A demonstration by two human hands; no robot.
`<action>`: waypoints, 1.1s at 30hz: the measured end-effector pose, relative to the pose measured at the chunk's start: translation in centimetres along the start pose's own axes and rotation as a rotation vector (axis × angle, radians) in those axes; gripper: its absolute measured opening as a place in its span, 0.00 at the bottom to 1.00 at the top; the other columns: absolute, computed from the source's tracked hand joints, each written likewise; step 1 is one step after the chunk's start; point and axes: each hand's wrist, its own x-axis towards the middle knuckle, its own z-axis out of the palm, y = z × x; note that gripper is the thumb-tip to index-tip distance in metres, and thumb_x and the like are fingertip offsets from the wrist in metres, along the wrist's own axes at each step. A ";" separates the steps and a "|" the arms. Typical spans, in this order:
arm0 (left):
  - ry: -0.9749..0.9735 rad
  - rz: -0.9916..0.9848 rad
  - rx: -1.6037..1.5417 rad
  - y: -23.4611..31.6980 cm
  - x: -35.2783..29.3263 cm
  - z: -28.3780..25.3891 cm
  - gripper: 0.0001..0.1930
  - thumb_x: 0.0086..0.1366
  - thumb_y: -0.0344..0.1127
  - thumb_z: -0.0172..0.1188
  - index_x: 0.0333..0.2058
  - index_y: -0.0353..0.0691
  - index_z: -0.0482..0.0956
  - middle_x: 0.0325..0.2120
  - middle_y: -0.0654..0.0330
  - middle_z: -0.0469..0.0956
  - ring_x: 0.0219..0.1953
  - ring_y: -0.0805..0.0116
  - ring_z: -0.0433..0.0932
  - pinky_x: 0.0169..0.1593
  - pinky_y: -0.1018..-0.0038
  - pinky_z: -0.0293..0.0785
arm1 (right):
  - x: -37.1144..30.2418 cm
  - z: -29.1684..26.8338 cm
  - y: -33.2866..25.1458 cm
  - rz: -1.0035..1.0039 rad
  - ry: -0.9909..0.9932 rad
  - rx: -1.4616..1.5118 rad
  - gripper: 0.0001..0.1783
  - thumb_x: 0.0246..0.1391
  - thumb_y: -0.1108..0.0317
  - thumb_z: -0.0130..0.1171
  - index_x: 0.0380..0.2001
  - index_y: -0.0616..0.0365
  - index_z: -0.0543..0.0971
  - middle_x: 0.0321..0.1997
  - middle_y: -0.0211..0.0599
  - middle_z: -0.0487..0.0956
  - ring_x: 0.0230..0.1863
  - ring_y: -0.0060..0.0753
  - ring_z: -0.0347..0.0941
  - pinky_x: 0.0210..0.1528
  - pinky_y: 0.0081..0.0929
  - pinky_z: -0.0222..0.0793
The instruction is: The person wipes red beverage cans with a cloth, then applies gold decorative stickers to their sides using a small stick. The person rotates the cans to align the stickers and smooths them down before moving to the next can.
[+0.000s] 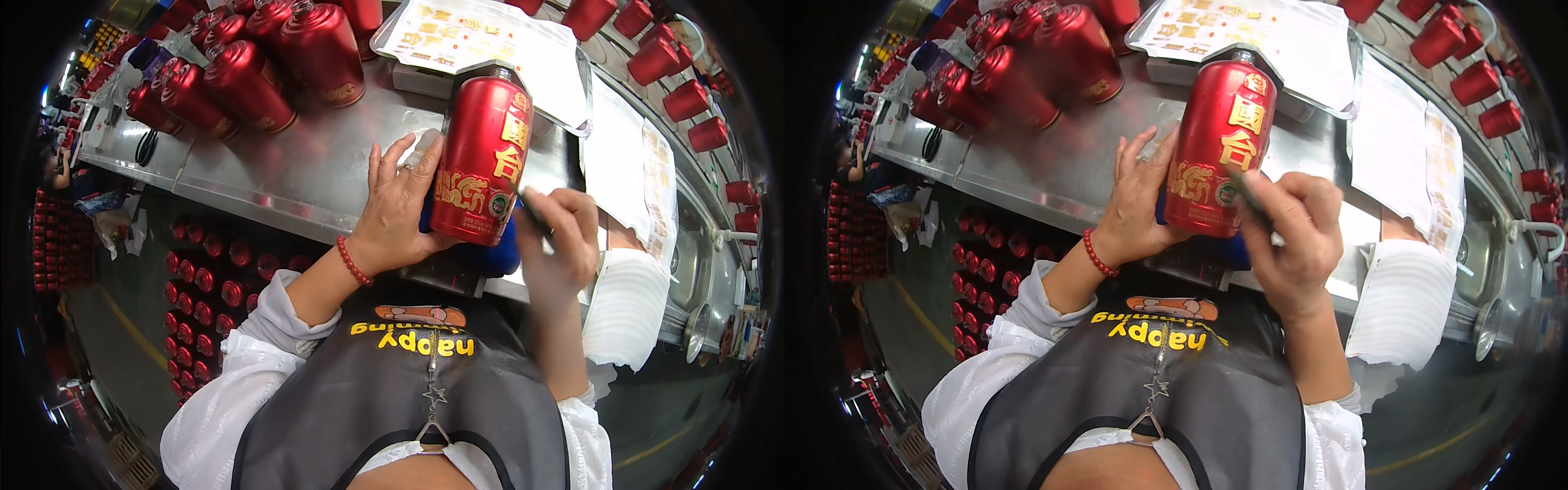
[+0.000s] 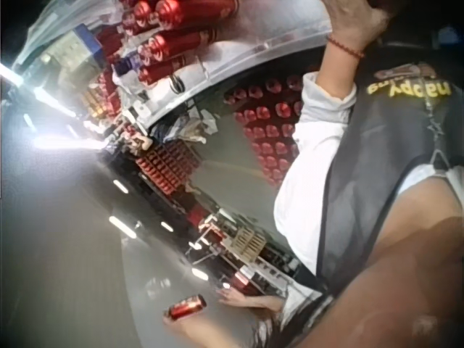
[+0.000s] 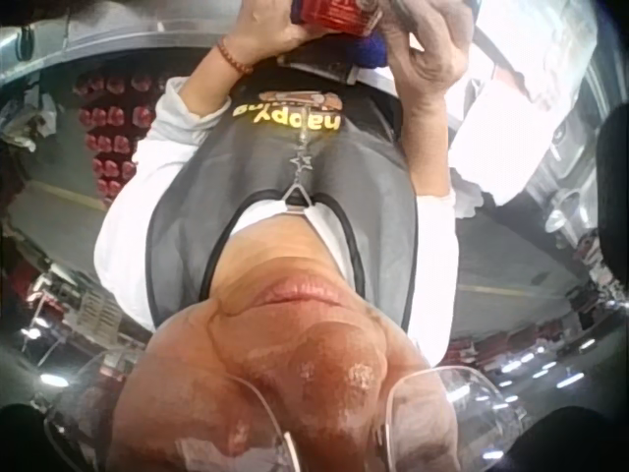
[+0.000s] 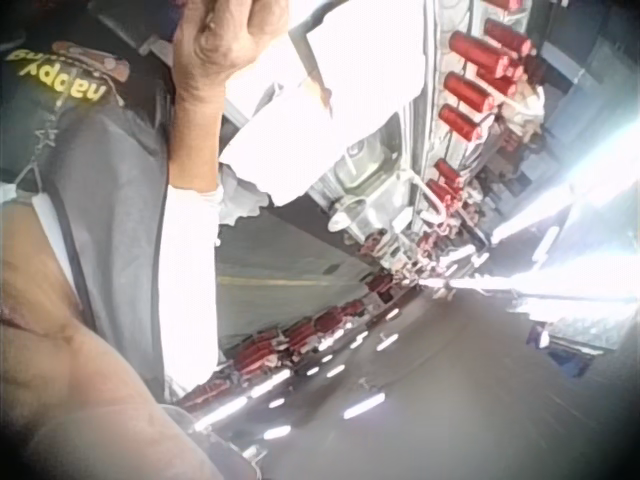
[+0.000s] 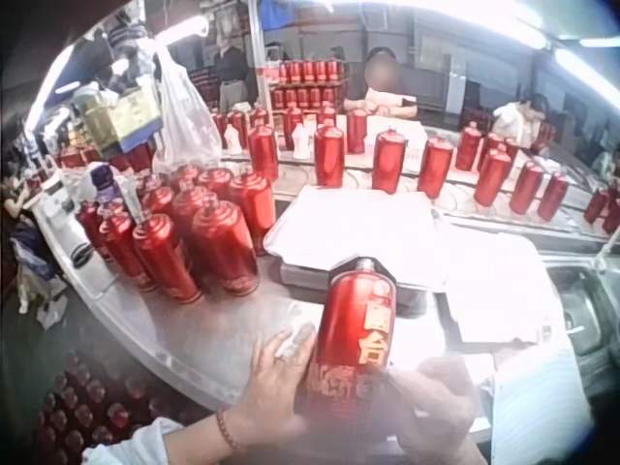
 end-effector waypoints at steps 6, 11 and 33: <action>0.026 0.113 0.164 0.9 0.3 -1.4 0.60 0.48 0.66 0.71 0.70 0.35 0.55 0.54 0.46 0.74 0.69 0.42 0.53 0.70 0.37 0.31 | -0.5 -0.1 -1.6 0.538 0.063 0.436 0.12 0.62 0.66 0.64 0.42 0.64 0.77 0.33 0.30 0.78 0.34 0.19 0.72 0.38 0.18 0.70; 0.046 0.039 0.002 0.2 0.5 0.0 0.59 0.48 0.68 0.69 0.69 0.33 0.57 0.44 0.44 0.78 0.69 0.40 0.54 0.69 0.36 0.33 | -1.3 1.2 0.6 0.721 0.027 0.640 0.11 0.65 0.64 0.58 0.41 0.62 0.74 0.34 0.26 0.77 0.34 0.13 0.68 0.38 0.14 0.67; 0.101 0.113 0.123 1.0 1.0 -1.5 0.56 0.49 0.66 0.68 0.66 0.29 0.61 0.36 0.44 0.78 0.68 0.41 0.56 0.68 0.33 0.33 | 4.7 1.5 -3.3 0.274 -0.211 0.147 0.13 0.61 0.70 0.57 0.47 0.63 0.75 0.28 0.48 0.80 0.28 0.38 0.79 0.35 0.30 0.74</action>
